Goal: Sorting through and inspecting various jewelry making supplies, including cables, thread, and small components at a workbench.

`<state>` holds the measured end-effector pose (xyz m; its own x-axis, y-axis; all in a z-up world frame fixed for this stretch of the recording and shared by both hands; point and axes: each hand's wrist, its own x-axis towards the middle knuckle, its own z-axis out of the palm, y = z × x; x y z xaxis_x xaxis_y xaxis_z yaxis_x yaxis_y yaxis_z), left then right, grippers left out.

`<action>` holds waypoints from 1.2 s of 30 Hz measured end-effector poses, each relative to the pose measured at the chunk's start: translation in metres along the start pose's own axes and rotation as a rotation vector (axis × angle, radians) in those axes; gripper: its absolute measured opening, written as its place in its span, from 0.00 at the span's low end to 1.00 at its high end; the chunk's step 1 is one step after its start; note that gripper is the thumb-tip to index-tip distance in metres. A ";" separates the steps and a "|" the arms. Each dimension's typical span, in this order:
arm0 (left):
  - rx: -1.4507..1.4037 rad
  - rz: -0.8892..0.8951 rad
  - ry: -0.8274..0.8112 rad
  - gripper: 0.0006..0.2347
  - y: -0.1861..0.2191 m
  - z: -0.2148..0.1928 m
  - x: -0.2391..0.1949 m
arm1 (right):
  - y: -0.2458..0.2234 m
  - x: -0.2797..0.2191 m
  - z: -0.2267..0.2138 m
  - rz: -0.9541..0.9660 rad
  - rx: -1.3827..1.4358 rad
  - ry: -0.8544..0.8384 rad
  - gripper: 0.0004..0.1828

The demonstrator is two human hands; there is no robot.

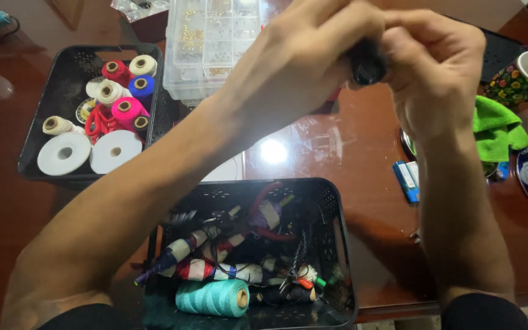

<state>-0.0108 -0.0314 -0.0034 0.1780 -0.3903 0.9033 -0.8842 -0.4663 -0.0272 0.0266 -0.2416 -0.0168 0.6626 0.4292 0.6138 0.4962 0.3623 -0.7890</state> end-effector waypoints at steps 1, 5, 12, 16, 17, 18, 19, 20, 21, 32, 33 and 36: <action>-0.014 0.071 -0.009 0.12 0.003 -0.004 0.001 | 0.002 -0.002 -0.003 -0.015 -0.057 0.001 0.13; -0.061 0.039 -0.132 0.15 0.002 -0.006 -0.006 | -0.004 -0.003 -0.013 0.034 -0.166 -0.115 0.09; -0.285 -0.003 -0.124 0.14 0.000 -0.007 -0.005 | -0.009 -0.008 0.004 -0.114 -0.515 0.040 0.03; -0.535 -0.161 -0.205 0.11 -0.009 -0.008 -0.014 | -0.005 -0.008 0.002 -0.129 -0.458 0.044 0.03; -0.537 -0.159 -0.207 0.11 -0.012 -0.006 -0.016 | -0.004 -0.008 0.000 -0.129 -0.459 0.048 0.03; -0.674 -0.272 -0.205 0.11 -0.014 -0.006 -0.020 | -0.002 -0.008 -0.001 -0.106 -0.405 0.040 0.02; -0.809 -0.386 -0.202 0.11 -0.016 -0.005 -0.024 | 0.000 -0.008 -0.001 -0.083 -0.352 0.032 0.01; -0.809 -0.388 -0.203 0.11 -0.017 -0.004 -0.021 | -0.001 -0.007 -0.001 -0.081 -0.350 0.031 0.01; -0.899 -0.531 -0.217 0.11 -0.017 -0.003 -0.017 | -0.002 -0.007 -0.001 -0.064 -0.304 0.035 0.00; -0.069 -0.017 -0.127 0.18 -0.007 0.007 0.006 | 0.014 -0.011 -0.007 -0.062 -0.373 0.069 0.06; -0.075 -0.042 -0.136 0.16 -0.010 0.010 0.005 | 0.013 -0.012 -0.005 -0.084 -0.360 0.066 0.06; -0.100 -0.073 -0.121 0.16 -0.009 0.011 0.011 | 0.015 -0.013 -0.005 -0.120 -0.346 0.105 0.07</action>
<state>0.0038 -0.0408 0.0022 0.2886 -0.4537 0.8431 -0.9045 -0.4181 0.0846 0.0278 -0.2460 -0.0370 0.6332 0.3073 0.7104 0.7219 0.0965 -0.6852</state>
